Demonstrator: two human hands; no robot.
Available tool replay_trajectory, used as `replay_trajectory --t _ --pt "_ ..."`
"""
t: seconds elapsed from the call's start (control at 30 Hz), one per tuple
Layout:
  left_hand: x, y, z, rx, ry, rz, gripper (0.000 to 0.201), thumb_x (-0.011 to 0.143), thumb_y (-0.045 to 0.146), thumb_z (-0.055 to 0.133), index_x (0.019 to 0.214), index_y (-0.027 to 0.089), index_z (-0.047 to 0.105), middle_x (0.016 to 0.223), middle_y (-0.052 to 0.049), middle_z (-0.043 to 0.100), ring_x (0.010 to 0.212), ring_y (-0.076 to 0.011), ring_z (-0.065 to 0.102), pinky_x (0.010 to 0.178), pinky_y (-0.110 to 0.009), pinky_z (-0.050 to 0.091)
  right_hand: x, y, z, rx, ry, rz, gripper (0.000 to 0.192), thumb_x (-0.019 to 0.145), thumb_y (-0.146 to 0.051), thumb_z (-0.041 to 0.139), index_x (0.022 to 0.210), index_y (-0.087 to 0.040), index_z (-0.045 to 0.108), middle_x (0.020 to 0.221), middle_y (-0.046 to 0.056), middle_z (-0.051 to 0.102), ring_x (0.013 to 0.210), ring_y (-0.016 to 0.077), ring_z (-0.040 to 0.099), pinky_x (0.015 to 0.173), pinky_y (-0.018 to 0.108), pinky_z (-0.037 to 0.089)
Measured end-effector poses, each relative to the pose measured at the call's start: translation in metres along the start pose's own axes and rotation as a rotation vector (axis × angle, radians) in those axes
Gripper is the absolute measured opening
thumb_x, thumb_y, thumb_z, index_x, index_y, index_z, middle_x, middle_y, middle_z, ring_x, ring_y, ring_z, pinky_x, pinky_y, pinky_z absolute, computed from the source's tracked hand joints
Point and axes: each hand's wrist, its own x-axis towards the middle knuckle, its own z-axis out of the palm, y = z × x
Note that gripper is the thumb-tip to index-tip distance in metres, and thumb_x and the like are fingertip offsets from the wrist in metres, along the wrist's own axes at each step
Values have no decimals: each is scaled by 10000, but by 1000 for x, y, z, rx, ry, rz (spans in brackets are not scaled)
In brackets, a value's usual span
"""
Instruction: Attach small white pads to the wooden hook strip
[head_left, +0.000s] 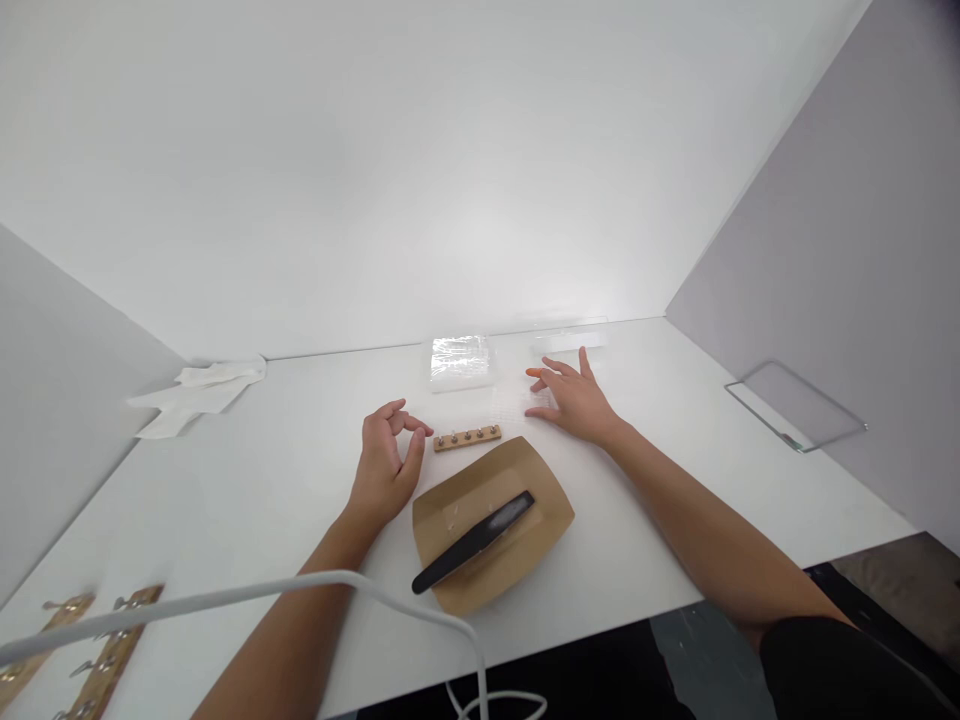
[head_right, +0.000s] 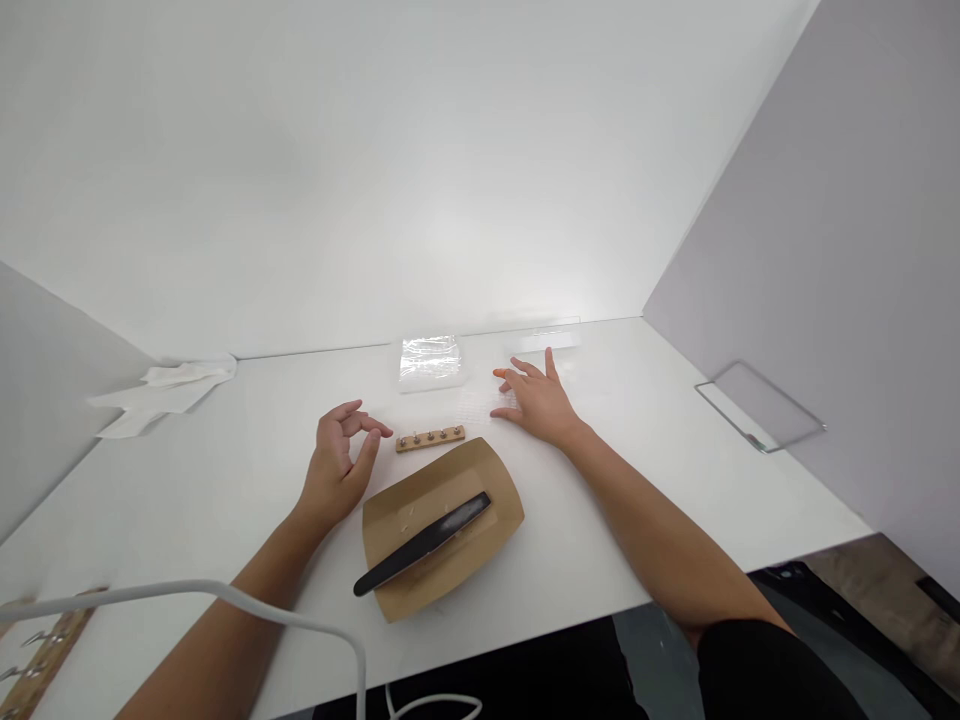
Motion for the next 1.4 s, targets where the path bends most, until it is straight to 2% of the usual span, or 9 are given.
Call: replay_trajectory --t 0.07,0.2,0.27,0.63,0.87,0.97,1.07,1.27,1.4 --pt "0 0 0 3 -4 -2 321 1037 300 531 1323 223 406 1095 -94 712 1367 -301 530 1185 -581 375 0 -3 1 23 38 -28 340 994 -456 657 1245 -234 601 1190 77 794 1475 362 514 1285 726 53" --pt "-2 2 2 -2 -13 11 420 1043 298 531 1419 212 365 1077 -86 707 1266 -292 594 1172 -582 384 1 -7 5 137 59 -9 309 982 -275 622 1285 -235 576 1236 75 781 1231 311 670 1119 582 417" --pt "-3 2 3 -16 -16 23 439 1044 297 536 1434 208 356 1075 -82 699 1243 -285 612 1172 -576 387 1 -8 8 189 26 -13 348 975 -211 582 1321 -239 560 1212 62 785 1130 281 703 1036 517 466" --pt "-3 3 2 -2 -18 61 451 1031 280 556 1433 207 365 1077 -87 694 1270 -295 600 1180 -566 374 -2 -7 -5 130 -104 -40 290 1008 -285 564 1292 -245 609 983 29 801 789 205 720 995 451 425" --pt "-3 5 0 1 -13 65 457 1030 281 561 1433 200 362 1083 -93 692 1234 -286 617 1164 -554 391 -4 -7 -12 53 -129 -48 449 977 -521 658 1330 -248 610 1289 105 747 1245 325 665 1145 558 354" --pt "-2 6 0 13 -15 69 451 1031 294 560 1427 195 369 1083 -95 694 1247 -289 602 1171 -553 380 -4 -6 -12 17 -187 -37 620 919 -660 683 1376 -248 603 1400 117 697 1531 414 414 1266 671 152" --pt "-2 6 -1 24 -20 64 450 1032 312 558 1425 196 372 1089 -96 699 1280 -296 569 1167 -546 379 -4 -8 -13 27 -219 15 687 892 -692 692 1396 -236 591 1455 119 662 1624 439 200 1279 727 24" --pt "-1 7 -2 105 1 35 400 1029 361 545 1373 215 400 1104 -96 725 1347 -329 490 1162 -593 339 -3 -12 -16 205 -264 90 582 860 -602 754 1294 -249 594 1443 117 662 1606 369 298 1296 700 31" --pt "-1 8 -2 139 -9 -4 365 1025 389 532 1328 223 417 1131 -98 738 1379 -345 475 1164 -618 309 -5 -11 -16 292 -270 113 697 821 -564 794 1387 -264 523 1454 119 647 1529 343 441 1302 675 61"
